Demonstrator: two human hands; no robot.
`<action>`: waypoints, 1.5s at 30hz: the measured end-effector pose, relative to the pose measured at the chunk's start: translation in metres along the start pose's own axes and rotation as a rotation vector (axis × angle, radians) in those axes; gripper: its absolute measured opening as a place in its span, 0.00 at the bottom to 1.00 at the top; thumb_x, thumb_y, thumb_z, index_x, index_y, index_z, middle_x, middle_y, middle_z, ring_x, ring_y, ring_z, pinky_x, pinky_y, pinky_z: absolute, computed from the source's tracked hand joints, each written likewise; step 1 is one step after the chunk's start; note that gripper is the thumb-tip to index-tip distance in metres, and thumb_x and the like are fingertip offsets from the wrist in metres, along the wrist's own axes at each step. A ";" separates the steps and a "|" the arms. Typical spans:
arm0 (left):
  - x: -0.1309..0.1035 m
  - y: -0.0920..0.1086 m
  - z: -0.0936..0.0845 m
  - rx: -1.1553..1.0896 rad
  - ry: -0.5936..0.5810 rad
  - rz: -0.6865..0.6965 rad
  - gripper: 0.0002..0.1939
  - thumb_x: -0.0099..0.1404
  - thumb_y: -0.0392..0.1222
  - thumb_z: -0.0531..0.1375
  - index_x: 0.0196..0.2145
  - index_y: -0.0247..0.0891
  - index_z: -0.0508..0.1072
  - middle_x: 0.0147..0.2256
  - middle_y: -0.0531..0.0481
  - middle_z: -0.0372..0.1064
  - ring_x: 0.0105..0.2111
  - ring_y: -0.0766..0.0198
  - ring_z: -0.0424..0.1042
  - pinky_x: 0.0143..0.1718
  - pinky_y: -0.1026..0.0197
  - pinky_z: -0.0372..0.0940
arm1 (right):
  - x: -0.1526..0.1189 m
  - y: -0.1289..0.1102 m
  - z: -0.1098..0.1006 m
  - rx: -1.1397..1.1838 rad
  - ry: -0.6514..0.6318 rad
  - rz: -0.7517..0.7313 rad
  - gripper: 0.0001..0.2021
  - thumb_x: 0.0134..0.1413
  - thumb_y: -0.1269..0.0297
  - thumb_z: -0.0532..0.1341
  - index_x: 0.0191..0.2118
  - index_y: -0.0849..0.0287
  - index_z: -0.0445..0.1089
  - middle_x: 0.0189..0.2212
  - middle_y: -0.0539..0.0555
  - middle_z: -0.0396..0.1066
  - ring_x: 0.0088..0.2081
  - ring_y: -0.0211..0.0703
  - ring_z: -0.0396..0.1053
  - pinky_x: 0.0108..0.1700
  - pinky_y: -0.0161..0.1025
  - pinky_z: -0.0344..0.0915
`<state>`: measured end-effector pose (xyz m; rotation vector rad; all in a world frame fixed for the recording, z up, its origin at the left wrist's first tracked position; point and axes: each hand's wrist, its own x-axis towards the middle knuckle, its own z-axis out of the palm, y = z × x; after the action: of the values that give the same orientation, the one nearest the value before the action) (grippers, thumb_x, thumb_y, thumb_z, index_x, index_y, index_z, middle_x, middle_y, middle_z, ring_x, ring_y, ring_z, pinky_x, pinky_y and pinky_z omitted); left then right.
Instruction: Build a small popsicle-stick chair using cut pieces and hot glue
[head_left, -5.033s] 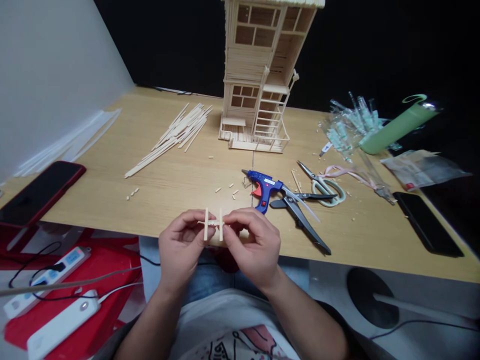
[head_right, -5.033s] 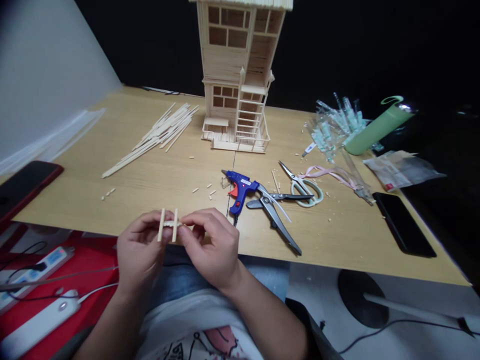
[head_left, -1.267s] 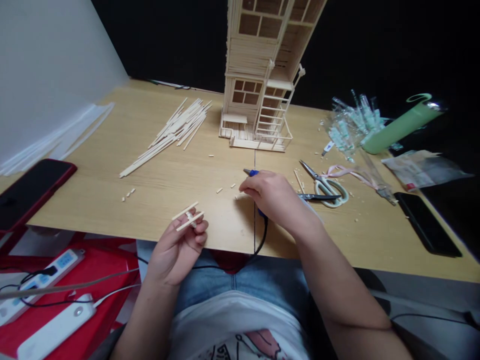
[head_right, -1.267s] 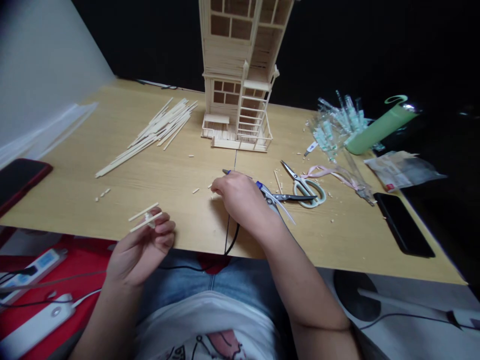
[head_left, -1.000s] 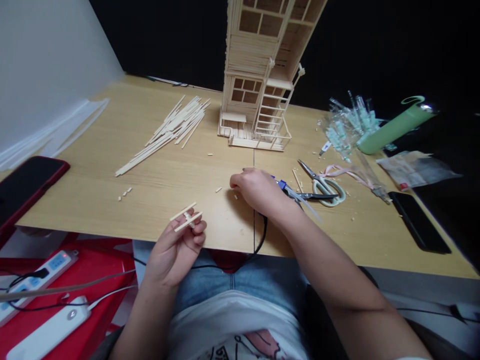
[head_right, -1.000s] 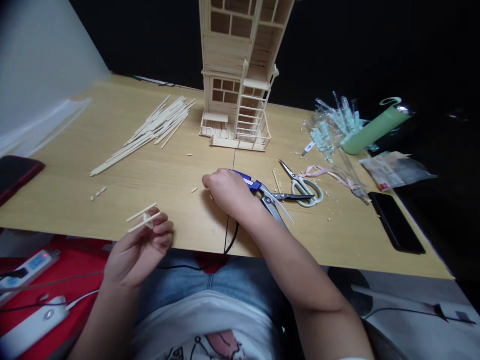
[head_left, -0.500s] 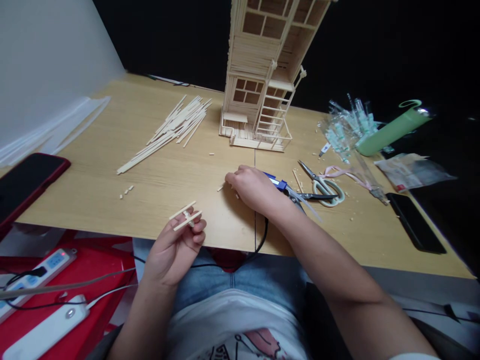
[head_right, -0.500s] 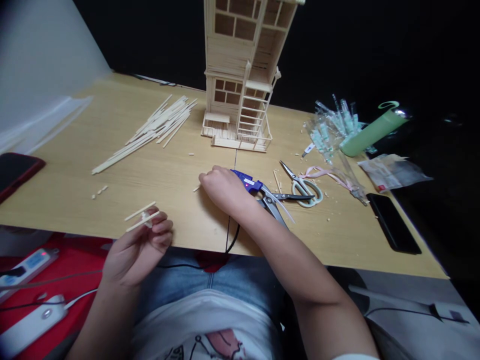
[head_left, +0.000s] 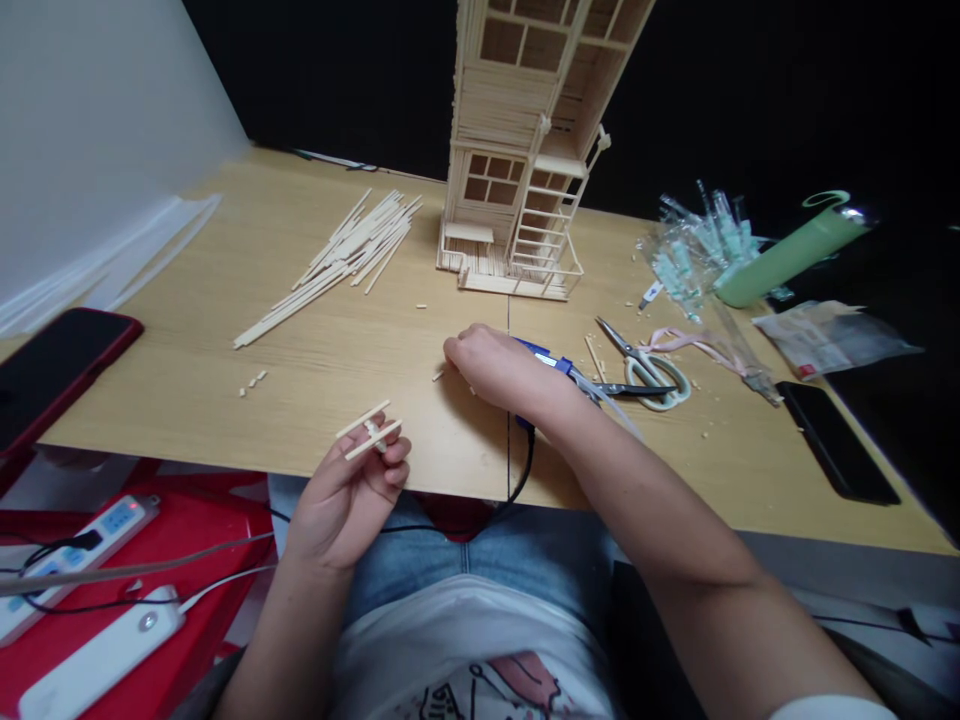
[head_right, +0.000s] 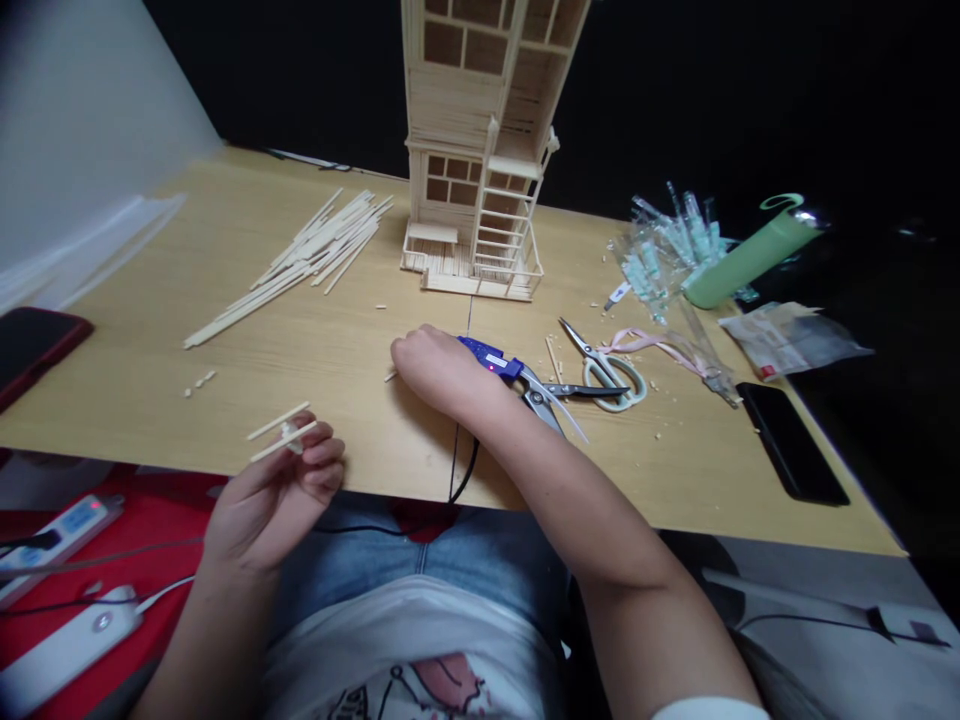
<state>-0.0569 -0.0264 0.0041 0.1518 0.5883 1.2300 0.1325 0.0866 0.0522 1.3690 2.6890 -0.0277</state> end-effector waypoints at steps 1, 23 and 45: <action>0.000 0.000 0.000 0.000 0.001 0.000 0.18 0.47 0.30 0.76 0.35 0.34 0.77 0.29 0.52 0.74 0.26 0.70 0.72 0.24 0.72 0.68 | 0.001 0.000 -0.001 -0.011 0.002 -0.005 0.11 0.65 0.79 0.56 0.44 0.68 0.77 0.38 0.64 0.77 0.42 0.49 0.72 0.39 0.40 0.60; -0.003 0.003 -0.002 0.016 -0.027 0.015 0.14 0.54 0.31 0.72 0.37 0.36 0.74 0.31 0.52 0.71 0.28 0.71 0.68 0.25 0.72 0.65 | 0.009 0.006 0.006 0.079 0.110 -0.181 0.10 0.65 0.73 0.60 0.47 0.65 0.77 0.44 0.61 0.76 0.48 0.49 0.68 0.48 0.40 0.60; -0.002 0.002 -0.002 0.020 -0.017 0.022 0.14 0.54 0.30 0.72 0.37 0.35 0.75 0.31 0.52 0.71 0.27 0.72 0.68 0.24 0.72 0.65 | 0.017 -0.012 -0.004 -0.022 -0.034 -0.119 0.12 0.62 0.75 0.59 0.43 0.66 0.81 0.39 0.66 0.80 0.41 0.52 0.75 0.41 0.42 0.64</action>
<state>-0.0604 -0.0275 0.0036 0.1864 0.5855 1.2430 0.1122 0.0933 0.0541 1.1905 2.7307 -0.0323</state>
